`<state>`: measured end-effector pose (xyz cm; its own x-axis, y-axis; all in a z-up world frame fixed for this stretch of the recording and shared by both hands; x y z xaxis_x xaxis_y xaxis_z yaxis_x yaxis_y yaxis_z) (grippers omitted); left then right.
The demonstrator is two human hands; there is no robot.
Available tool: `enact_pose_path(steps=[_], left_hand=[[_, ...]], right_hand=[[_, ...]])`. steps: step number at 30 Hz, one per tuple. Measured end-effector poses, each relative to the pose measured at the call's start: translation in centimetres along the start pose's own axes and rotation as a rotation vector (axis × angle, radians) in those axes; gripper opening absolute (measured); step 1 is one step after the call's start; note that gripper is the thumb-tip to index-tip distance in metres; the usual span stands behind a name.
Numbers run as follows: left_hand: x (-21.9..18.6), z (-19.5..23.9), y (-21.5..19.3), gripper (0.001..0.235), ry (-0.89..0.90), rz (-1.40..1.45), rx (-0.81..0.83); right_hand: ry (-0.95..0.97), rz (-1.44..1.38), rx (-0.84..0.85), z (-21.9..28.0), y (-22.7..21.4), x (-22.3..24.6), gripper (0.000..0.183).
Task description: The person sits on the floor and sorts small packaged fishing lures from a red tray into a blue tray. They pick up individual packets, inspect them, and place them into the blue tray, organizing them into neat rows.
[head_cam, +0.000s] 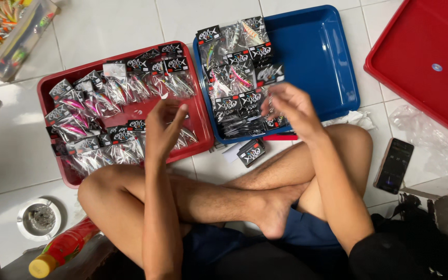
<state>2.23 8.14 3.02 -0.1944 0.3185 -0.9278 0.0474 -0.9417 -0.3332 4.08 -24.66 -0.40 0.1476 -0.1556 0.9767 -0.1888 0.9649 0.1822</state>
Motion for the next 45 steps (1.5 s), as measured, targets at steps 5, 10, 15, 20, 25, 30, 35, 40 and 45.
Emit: enact_pose_path(steps=[5,10,15,20,25,30,35,40,45], left_hand=[[10.0,-2.7,-0.4,0.051,-0.093,-0.575,-0.093],[10.7,-3.0,0.3,0.049,-0.197,-0.785,-0.097],[11.9,-3.8,0.3,0.058,-0.184,-0.914,-0.129],[11.5,-4.4,0.6,0.048,-0.203,-0.909,-0.142],[10.0,-4.4,0.2,0.055,-0.167,-0.771,-0.119],[5.5,-3.2,0.0,0.046,-0.221,-0.319,-0.074],[4.0,-2.4,-0.3,0.042,-0.243,-0.121,-0.052],[4.0,-1.7,-0.5,0.046,-0.172,0.261,-0.140],[2.5,-0.8,-0.7,0.047,-0.142,0.527,-0.066]], right_hand=[[0.000,0.011,-0.161,-3.4,-3.9,4.1,0.025],[0.062,0.216,-0.195,-8.6,-7.4,3.1,0.025],[0.159,0.358,-0.318,-12.9,-10.9,-1.7,0.028],[0.158,0.474,-0.436,-15.6,-12.1,-6.7,0.035],[0.000,0.672,-0.473,-16.0,-12.5,-8.0,0.030],[-0.095,0.903,-0.498,-16.0,-12.8,-9.1,0.031],[-0.089,0.909,-0.469,-15.4,-12.6,-8.5,0.033],[-0.148,0.930,-0.459,-14.9,-13.3,-9.2,0.020],[-0.379,0.848,-0.481,-14.0,-13.4,-7.8,0.020]])
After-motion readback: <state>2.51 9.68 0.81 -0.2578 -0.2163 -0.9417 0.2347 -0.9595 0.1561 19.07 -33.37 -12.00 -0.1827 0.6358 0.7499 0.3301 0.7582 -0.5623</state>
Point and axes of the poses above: each hand's wrist, its own z-axis away from the middle knuckle, its own y-axis out of the palm, x = y × z, the point moved 1 cm from there along -z, towards the middle knuckle, and after that the axes turned 1 degree about -y, right-handed, at the moved point
